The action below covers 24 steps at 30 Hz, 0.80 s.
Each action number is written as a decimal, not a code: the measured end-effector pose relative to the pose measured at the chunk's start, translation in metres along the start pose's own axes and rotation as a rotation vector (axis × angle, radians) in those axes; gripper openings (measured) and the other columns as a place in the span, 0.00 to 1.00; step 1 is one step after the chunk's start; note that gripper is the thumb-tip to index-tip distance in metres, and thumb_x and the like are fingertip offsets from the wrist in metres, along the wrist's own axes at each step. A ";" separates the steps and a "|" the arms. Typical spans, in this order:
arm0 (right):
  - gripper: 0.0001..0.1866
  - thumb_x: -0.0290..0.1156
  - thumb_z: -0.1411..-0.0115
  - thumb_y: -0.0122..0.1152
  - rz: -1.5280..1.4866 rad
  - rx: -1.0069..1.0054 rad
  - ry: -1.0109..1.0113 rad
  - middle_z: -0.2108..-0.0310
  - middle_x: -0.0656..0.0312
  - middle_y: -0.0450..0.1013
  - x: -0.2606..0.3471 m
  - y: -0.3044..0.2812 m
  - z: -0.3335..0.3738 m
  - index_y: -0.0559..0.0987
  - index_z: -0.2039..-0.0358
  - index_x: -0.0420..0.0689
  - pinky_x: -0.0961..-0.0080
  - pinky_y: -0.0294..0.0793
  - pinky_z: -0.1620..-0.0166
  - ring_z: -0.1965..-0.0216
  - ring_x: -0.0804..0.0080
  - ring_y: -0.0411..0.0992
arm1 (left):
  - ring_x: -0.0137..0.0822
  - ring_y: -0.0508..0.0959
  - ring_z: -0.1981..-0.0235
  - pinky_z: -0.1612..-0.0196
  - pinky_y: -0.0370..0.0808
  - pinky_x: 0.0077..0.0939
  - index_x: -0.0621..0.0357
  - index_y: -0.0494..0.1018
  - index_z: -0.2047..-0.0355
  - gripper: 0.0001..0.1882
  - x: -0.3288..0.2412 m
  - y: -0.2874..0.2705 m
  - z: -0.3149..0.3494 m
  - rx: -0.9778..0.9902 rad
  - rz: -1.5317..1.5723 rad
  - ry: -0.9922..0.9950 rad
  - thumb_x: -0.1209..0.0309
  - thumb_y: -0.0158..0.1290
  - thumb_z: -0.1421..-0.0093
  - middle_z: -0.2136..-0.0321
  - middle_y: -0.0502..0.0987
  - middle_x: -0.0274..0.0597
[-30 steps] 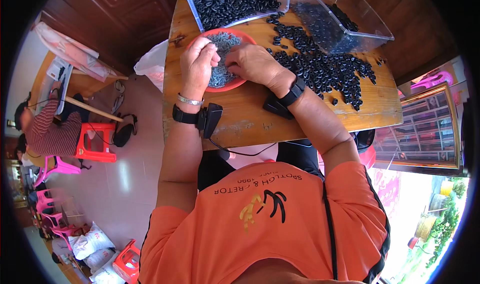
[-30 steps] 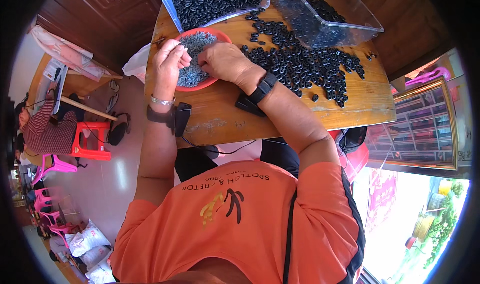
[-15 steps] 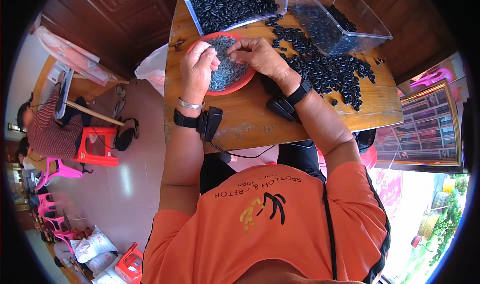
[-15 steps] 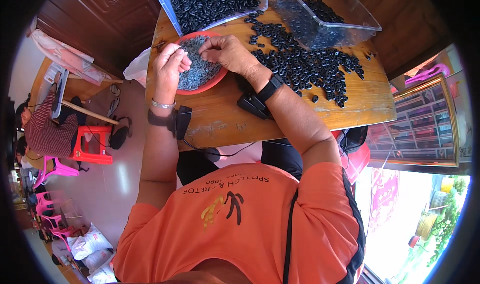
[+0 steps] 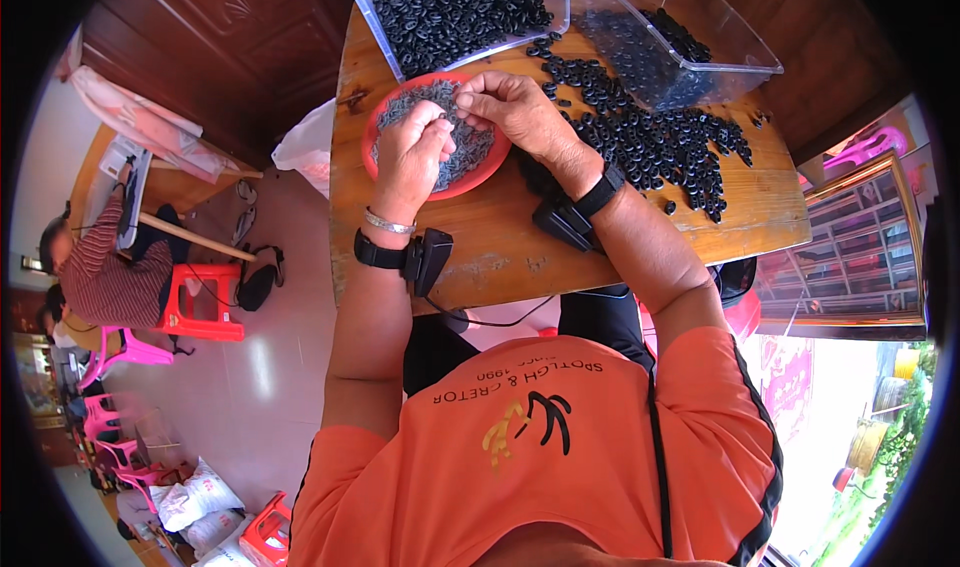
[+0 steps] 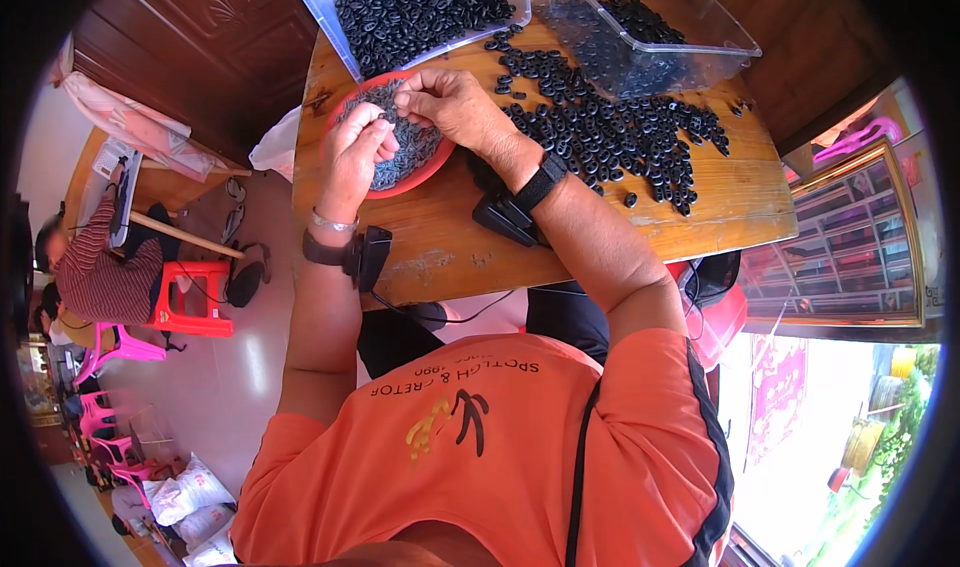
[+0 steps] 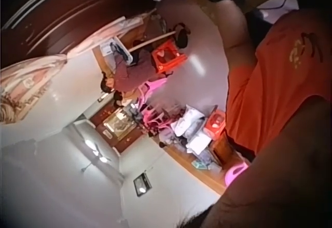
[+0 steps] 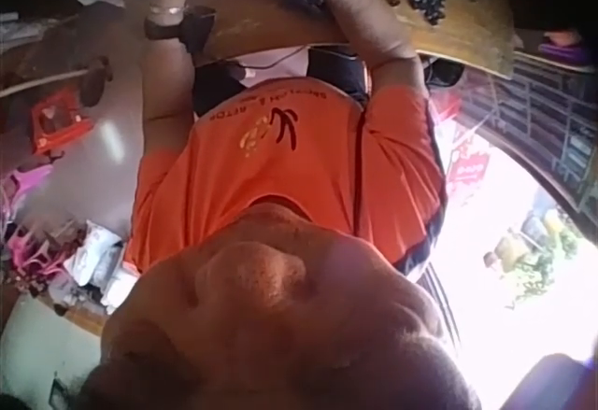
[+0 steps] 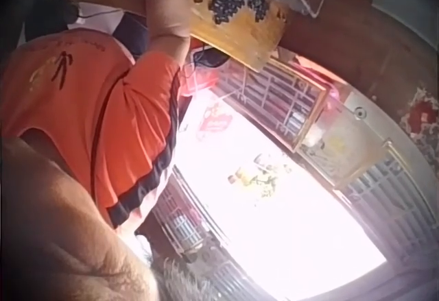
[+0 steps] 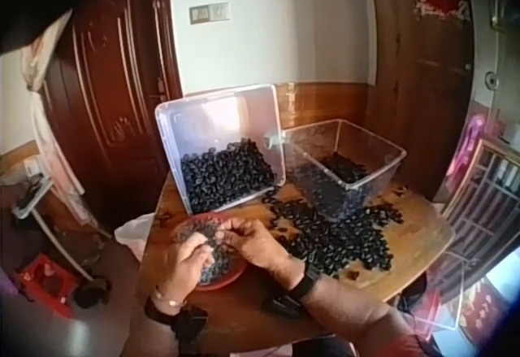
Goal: Manually inspecting and sorting small black plastic ring-like parts from a bulk container into a separate bowl.
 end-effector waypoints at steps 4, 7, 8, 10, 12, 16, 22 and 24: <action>0.08 0.30 0.39 0.57 0.018 -0.018 -0.050 0.70 0.67 0.74 -0.005 0.001 -0.001 0.77 0.63 0.40 0.85 0.71 0.62 0.69 0.83 0.70 | 0.24 0.72 0.81 0.76 0.70 0.18 0.63 0.70 0.70 0.07 -0.004 -0.005 0.000 -0.060 -0.011 0.049 0.72 0.46 0.40 0.83 0.73 0.36; 0.08 0.30 0.39 0.57 0.002 0.003 -0.018 0.71 0.67 0.74 -0.007 0.001 -0.001 0.77 0.62 0.40 0.85 0.71 0.62 0.70 0.83 0.70 | 0.24 0.72 0.81 0.76 0.70 0.17 0.63 0.70 0.70 0.07 -0.004 -0.006 -0.001 -0.078 0.001 0.037 0.71 0.46 0.40 0.83 0.73 0.36; 0.08 0.30 0.39 0.57 -0.019 0.019 -0.002 0.71 0.67 0.74 -0.006 0.002 -0.001 0.78 0.62 0.40 0.85 0.72 0.62 0.70 0.83 0.70 | 0.24 0.72 0.81 0.75 0.70 0.17 0.63 0.70 0.71 0.08 -0.004 -0.007 0.000 -0.085 0.004 0.024 0.71 0.46 0.40 0.83 0.73 0.36; 0.08 0.29 0.39 0.57 -0.040 0.036 0.016 0.71 0.68 0.74 -0.007 0.005 -0.001 0.78 0.62 0.41 0.85 0.72 0.62 0.70 0.83 0.70 | 0.24 0.72 0.81 0.75 0.70 0.17 0.63 0.70 0.71 0.08 -0.002 -0.006 0.000 -0.065 0.072 0.002 0.70 0.46 0.40 0.82 0.73 0.36; 0.07 0.29 0.39 0.57 -0.003 0.057 -0.002 0.71 0.68 0.74 -0.009 0.006 -0.001 0.78 0.62 0.40 0.85 0.71 0.62 0.70 0.84 0.70 | 0.24 0.72 0.80 0.76 0.70 0.17 0.62 0.71 0.71 0.09 0.000 -0.004 -0.001 -0.042 0.144 -0.019 0.70 0.46 0.40 0.81 0.74 0.36; 0.08 0.29 0.39 0.57 0.040 0.067 -0.070 0.71 0.69 0.74 -0.010 0.012 0.000 0.78 0.63 0.40 0.85 0.71 0.62 0.70 0.85 0.69 | 0.23 0.72 0.80 0.75 0.68 0.15 0.61 0.71 0.73 0.10 0.003 -0.002 -0.001 0.020 0.246 -0.114 0.68 0.46 0.40 0.80 0.75 0.36; 0.06 0.28 0.38 0.55 0.101 0.013 -0.096 0.73 0.70 0.72 -0.001 0.013 0.003 0.76 0.64 0.39 0.86 0.70 0.66 0.72 0.85 0.68 | 0.23 0.72 0.80 0.75 0.68 0.15 0.60 0.70 0.74 0.10 -0.001 -0.005 -0.001 0.015 0.272 -0.087 0.68 0.46 0.40 0.80 0.75 0.36; 0.05 0.27 0.39 0.54 0.224 0.019 -0.090 0.75 0.70 0.71 0.004 0.012 0.006 0.75 0.66 0.39 0.85 0.70 0.68 0.73 0.84 0.67 | 0.23 0.72 0.79 0.75 0.68 0.15 0.60 0.70 0.74 0.10 0.000 -0.007 -0.001 -0.004 0.252 -0.074 0.68 0.46 0.40 0.80 0.75 0.36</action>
Point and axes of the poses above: each hand's wrist, its own z-axis away from the middle knuckle, its own y-axis out of the palm, x = y × z, the point moved 5 cm from there along -z, towards the middle knuckle
